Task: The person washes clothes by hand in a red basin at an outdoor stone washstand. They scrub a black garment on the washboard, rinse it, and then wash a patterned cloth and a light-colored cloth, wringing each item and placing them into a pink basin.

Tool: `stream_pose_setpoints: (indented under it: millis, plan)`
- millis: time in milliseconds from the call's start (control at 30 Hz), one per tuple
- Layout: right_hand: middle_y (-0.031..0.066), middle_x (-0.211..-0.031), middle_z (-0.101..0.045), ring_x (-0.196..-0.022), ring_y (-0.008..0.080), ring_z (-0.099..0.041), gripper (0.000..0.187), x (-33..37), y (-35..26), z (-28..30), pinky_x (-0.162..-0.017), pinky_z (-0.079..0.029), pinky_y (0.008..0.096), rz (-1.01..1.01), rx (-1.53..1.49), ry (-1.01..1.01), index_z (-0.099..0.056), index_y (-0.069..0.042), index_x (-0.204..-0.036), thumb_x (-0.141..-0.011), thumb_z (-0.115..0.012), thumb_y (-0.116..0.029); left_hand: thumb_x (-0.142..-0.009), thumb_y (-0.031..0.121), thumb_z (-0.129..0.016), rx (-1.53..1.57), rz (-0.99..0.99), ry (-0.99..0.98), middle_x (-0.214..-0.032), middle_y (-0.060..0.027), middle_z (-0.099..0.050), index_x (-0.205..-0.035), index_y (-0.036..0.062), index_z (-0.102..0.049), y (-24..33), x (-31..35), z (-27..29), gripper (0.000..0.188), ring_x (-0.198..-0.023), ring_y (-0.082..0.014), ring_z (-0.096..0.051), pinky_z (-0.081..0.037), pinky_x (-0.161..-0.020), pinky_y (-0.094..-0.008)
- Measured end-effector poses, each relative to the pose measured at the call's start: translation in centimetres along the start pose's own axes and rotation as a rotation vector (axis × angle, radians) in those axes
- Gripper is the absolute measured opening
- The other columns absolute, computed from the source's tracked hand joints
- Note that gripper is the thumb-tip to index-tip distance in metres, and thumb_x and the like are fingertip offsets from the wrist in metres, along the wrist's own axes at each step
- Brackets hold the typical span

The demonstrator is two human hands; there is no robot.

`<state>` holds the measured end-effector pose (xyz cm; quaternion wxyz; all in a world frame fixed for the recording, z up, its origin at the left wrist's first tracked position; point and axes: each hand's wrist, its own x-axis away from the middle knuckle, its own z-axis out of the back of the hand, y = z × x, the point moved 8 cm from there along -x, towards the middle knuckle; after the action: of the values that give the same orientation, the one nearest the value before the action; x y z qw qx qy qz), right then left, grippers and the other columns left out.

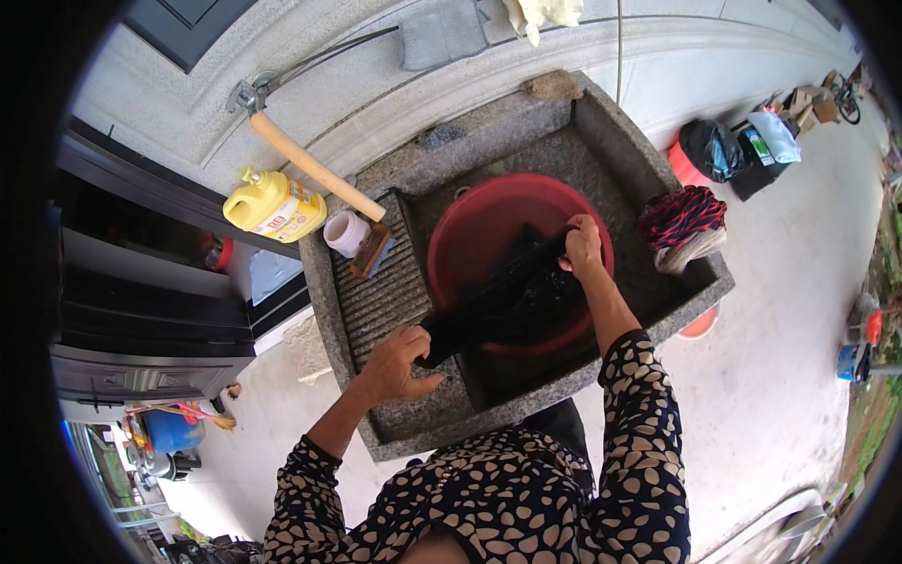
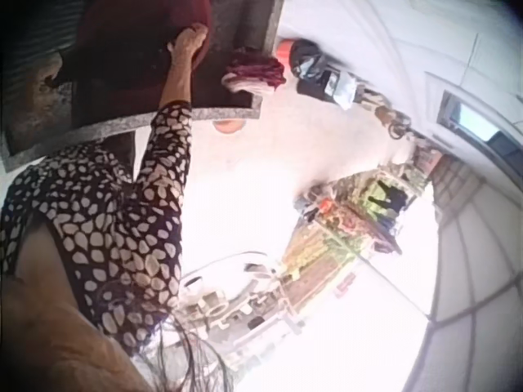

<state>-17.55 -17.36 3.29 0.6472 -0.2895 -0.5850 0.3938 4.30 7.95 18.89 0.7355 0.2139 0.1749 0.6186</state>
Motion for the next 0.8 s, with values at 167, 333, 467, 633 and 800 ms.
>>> stream_pose_setpoints:
  millis: [167,333,467,633,800]
  plan:
    - [0.0075,-0.063,-0.051,-0.040,0.0185,-0.048,0.029,2.1,-15.9,2.3,-0.029,-0.037,0.0330,0.317,-0.295,-0.088,-0.052,-0.005,-0.097,-0.076,-0.037,0.005,-0.064,0.009,-0.076,-0.231,-0.239,0.348,-0.080,-0.0053,-0.059,-0.058,0.0047,-0.046,2.8,-2.0,8.2,0.031,-0.065,-0.0230,-0.056,-0.046,-0.059,-0.0349]
    - [0.0057,-0.071,-0.055,-0.050,0.0142,-0.048,0.024,10.5,-31.0,5.4,-0.040,-0.039,0.0278,0.620,-0.365,-0.068,-0.059,-0.005,-0.095,-0.082,-0.041,0.004,-0.067,-0.003,-0.070,-0.241,-0.223,0.657,-0.083,-0.0063,-0.063,-0.061,0.0008,-0.047,4.6,-1.6,19.2,0.024,-0.069,-0.0217,-0.060,-0.049,-0.063,-0.0310]
    - [0.0080,-0.092,-0.060,-0.080,0.0159,-0.057,0.023,15.7,-37.2,7.0,-0.069,-0.048,0.0305,0.876,-0.235,0.042,-0.062,-0.010,-0.106,-0.087,-0.050,-0.013,-0.070,-0.009,-0.064,-0.224,-0.246,0.897,-0.085,-0.0115,-0.062,-0.070,0.0015,-0.044,6.5,-2.0,24.7,0.023,-0.074,-0.0183,-0.059,-0.047,-0.068,-0.0263]
    - [0.0110,-0.114,-0.058,-0.089,0.0183,-0.059,0.026,16.3,-34.2,6.4,-0.083,-0.044,0.0269,1.474,0.474,0.268,-0.062,-0.002,-0.090,-0.079,-0.038,-0.002,-0.071,-0.015,-0.050,-0.140,-0.074,0.771,-0.091,-0.0097,-0.060,-0.091,0.0015,-0.056,5.3,-6.4,19.8,0.027,-0.074,-0.0186,-0.058,-0.046,-0.068,-0.0285]
    - [0.0110,-0.078,-0.061,-0.081,0.0210,-0.060,0.024,2.3,-18.4,-0.4,-0.078,-0.045,0.0292,0.793,0.326,-0.248,-0.058,-0.001,-0.087,-0.074,-0.039,0.004,-0.071,-0.006,-0.054,0.168,0.186,0.569,-0.083,-0.0135,-0.050,-0.091,0.0004,-0.050,-6.4,-10.0,3.7,0.021,-0.073,-0.0298,-0.052,-0.043,-0.066,-0.0356]
